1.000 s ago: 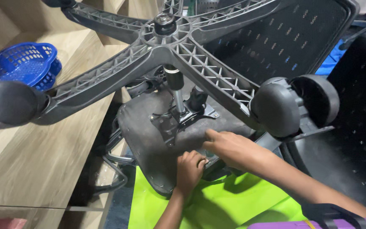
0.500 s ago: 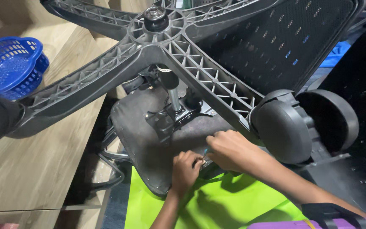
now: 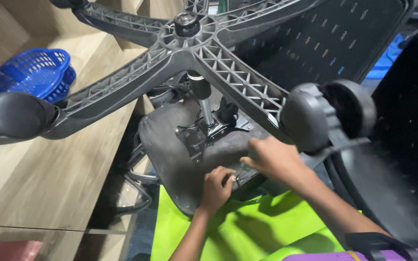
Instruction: The person uses a screwdriver to tighten screws on the underside of an office chair base. The chair is inverted on a green mat, and the person systematically secures the central mounting plate to the base.
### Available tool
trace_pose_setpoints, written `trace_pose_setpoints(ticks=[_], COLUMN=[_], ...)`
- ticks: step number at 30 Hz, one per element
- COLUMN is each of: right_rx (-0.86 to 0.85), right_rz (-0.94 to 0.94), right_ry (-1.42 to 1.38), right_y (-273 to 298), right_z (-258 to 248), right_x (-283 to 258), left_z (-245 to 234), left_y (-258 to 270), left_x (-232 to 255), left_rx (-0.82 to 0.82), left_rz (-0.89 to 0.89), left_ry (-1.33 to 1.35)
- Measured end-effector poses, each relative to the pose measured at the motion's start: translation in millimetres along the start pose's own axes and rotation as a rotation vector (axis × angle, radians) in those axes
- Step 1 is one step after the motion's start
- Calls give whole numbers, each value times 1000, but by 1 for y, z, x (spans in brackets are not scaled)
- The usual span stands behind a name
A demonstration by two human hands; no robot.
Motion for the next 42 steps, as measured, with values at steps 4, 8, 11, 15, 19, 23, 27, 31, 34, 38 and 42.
trace_pose_setpoints(ticks=[4, 8, 11, 15, 19, 23, 27, 31, 34, 38, 42], right_rx=[-35, 64, 125, 100, -69, -73, -43, -39, 27, 63, 149], right_rz=[223, 346, 378, 397, 511, 499, 474, 469, 403, 327, 328], right_ry=[-115, -154, -222, -257, -317, -350, -349, -310, -274, -332, -427], right_y=[10, 24, 31, 35, 42, 48, 50, 46, 37, 26, 35], right_z=[3, 7, 15, 22, 23, 17, 22, 37, 53, 71, 67], right_x=[35, 61, 71, 78, 79, 75, 74, 84, 92, 94, 103], left_z=[-2, -1, -8, -31, -52, -62, -71, -99, -126, -145, -140], left_y=[-4, -38, -76, -117, -140, -149, -141, -118, -106, -98, -90], left_x=[-3, 31, 75, 145, 201, 218, 210, 193, 183, 180, 162], left_rx=[186, 246, 168, 37, -13, 48, 115, 220, 215, 150, 188], left_rz=[-225, -201, -227, -191, -97, -94, -25, -51, -79, -149, -98], left_ry=[328, 557, 810, 1560, 1929, 2021, 2071, 2080, 2139, 2131, 2026])
Point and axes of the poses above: each hand's wrist, its own y-axis away from the middle knuckle, its own z-axis out of the palm, x = y × z, the point moved 3 cm from there along -y, towards the middle knuckle, and after that the axes turned 10 degrees about z, right-handed, at the moved point
